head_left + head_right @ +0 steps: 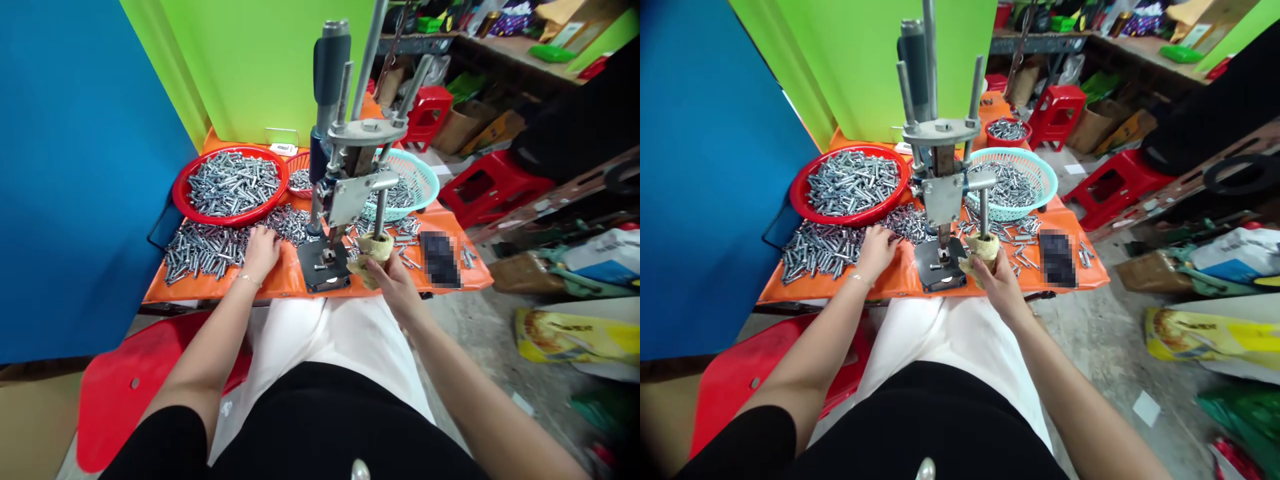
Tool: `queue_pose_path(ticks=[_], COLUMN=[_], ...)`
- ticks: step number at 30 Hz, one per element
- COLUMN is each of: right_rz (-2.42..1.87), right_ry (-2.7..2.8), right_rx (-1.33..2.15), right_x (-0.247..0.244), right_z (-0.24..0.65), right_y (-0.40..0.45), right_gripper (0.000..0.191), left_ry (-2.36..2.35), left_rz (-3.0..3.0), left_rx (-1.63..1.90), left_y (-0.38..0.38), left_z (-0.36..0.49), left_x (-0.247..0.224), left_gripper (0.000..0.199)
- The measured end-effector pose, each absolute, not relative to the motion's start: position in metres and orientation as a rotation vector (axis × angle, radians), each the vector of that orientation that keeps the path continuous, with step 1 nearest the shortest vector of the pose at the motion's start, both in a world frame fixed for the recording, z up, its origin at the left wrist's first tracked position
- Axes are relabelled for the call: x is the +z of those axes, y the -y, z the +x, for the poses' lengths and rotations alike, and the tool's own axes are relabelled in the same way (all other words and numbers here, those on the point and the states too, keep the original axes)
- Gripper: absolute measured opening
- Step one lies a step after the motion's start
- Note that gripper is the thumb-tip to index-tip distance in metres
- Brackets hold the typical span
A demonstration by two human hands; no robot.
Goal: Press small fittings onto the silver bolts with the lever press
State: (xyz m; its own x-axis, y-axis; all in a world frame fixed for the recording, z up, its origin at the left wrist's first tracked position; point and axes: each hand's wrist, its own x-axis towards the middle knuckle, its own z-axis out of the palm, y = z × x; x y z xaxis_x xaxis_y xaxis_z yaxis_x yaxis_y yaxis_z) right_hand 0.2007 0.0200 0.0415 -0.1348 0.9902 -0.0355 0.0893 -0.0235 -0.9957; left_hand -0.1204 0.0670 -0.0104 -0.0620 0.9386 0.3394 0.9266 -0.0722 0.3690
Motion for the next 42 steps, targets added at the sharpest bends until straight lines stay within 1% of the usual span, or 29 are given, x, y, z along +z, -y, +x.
queue_pose_path(ticks=[3, 5, 7, 10, 13, 16, 18, 20, 22, 24, 29, 35, 39, 42], right_rz=[-1.233, -1.243, -1.248, -1.209, -1.184, -1.309, -1.438, -1.548, -1.625, -1.667, -1.714, -1.867, -1.896, -1.908], right_ry=[1.353, 1.342, 1.349, 1.391, 1.443, 1.536, 1.621, 1.689, 1.734, 1.785, 1.993, 2.236, 2.377, 2.443], right_rx=[1.311, 1.338, 1.35, 1.34, 1.288, 1.049, 0.823, 0.657, 0.576, 0.536, 0.435, 0.259, 0.172, 0.13], right_x=[0.036, 0.03, 0.024, 0.016, 0.006, -0.008, -0.016, -0.018, -0.016, -0.009, 0.002, -0.005, -0.007, -0.01], right_z=[0.204, 0.205, 0.204, 0.199, 0.198, 0.211, 0.225, 0.24, 0.251, 0.254, 0.241, 0.234, 0.239, 0.245], right_y=[-0.024, -0.029, -0.036, -0.045, -0.053, -0.062, -0.069, -0.073, -0.074, -0.071, -0.066, -0.085, -0.095, -0.091], right_gripper=[0.062, 0.066, 0.068, 0.066, 0.065, 0.067, 0.061, 0.047, 0.035, 0.028, 0.028, 0.031, 0.022, 0.021], left_ry=[-2.187, -2.177, -2.105, -1.883, -1.605, -1.432, -1.371, -1.316, -1.269, -1.237, -1.205, -1.264, -1.311, -1.321], left_rz=[2.11, 2.082, 2.018, 1.767, 1.494, 1.329, 1.259, 1.22, 1.203, 1.198, 1.185, 1.201, 1.296, 1.311], left_rx=[0.603, 0.593, 0.689, 0.98, 1.22, 1.284, 1.299, 1.319, 1.326, 1.302, 1.244, 1.255, 1.242, 1.228], left_y=[-0.085, -0.088, -0.082, -0.061, -0.034, -0.013, -0.006, -0.003, 0.0, 0.003, 0.013, 0.011, 0.012, 0.013], left_z=[-0.1, -0.099, -0.102, -0.1, -0.088, -0.071, -0.062, -0.053, -0.043, -0.032, -0.007, 0.001, -0.002, -0.002], left_x=[-0.017, -0.018, -0.016, -0.012, -0.005, 0.002, 0.006, 0.009, 0.014, 0.019, 0.029, 0.029, 0.029, 0.029], left_gripper=[0.006, 0.007, 0.007, 0.006, 0.02, 0.028, 0.028, 0.026, 0.025, 0.024, 0.022, 0.021, 0.016, 0.016])
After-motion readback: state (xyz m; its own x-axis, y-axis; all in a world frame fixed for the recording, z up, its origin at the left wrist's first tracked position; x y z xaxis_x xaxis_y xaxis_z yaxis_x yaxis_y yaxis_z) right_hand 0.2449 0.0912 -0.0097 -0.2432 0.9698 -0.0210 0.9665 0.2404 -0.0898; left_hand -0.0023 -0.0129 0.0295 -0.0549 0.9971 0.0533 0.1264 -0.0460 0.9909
